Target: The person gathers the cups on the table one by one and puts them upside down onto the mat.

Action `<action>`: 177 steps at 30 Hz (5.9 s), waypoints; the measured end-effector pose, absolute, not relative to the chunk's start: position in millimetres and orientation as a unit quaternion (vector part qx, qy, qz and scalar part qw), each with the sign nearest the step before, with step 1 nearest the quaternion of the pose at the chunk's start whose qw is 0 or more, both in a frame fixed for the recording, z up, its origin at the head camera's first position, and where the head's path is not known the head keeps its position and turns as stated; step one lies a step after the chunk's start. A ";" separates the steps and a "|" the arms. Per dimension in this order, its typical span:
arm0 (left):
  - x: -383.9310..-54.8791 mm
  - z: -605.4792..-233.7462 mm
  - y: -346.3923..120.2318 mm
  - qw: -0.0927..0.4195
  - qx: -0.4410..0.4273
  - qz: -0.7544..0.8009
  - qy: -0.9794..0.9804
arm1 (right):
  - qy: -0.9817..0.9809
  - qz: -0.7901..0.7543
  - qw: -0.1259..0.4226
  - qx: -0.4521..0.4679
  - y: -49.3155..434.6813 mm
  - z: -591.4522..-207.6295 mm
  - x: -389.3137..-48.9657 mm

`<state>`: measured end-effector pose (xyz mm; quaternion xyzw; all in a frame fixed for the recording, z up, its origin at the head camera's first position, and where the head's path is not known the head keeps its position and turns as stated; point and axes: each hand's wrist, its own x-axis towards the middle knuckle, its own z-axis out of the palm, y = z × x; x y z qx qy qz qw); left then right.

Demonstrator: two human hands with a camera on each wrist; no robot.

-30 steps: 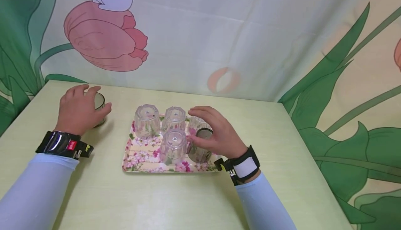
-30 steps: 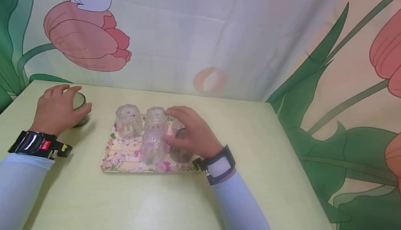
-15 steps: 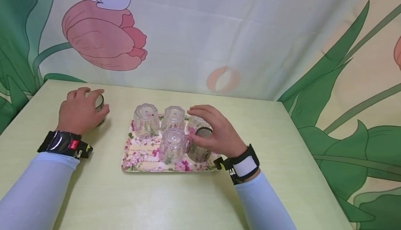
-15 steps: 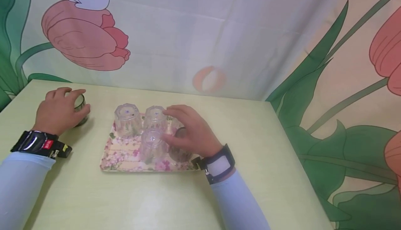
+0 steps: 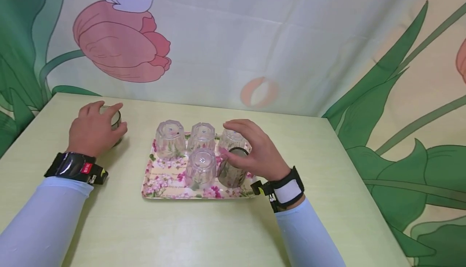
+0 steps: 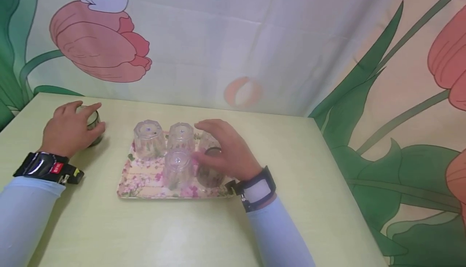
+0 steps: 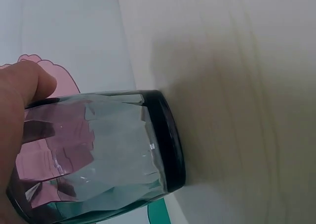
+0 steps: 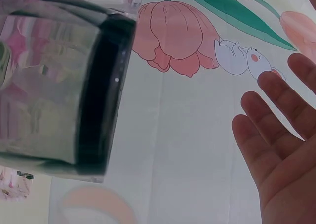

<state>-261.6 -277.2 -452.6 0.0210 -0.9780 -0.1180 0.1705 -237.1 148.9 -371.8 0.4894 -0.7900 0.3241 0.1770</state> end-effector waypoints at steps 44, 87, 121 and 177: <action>-206.9 -381.5 -226.9 0.263 -0.068 -0.247 -0.930 | -0.796 0.316 0.181 0.484 149.4 -372.3 -236.7; -157.7 -338.4 -137.7 0.284 -0.250 -0.332 -0.864 | -0.764 0.321 0.192 0.527 140.6 -369.6 -229.4; -146.9 -344.0 -108.7 0.264 -0.332 -0.369 -0.827 | -0.712 0.341 0.220 0.573 126.9 -368.2 -215.9; -145.1 -331.6 -134.7 0.275 -0.310 -0.382 -0.826 | -0.772 0.205 0.196 0.569 92.6 -355.9 -244.0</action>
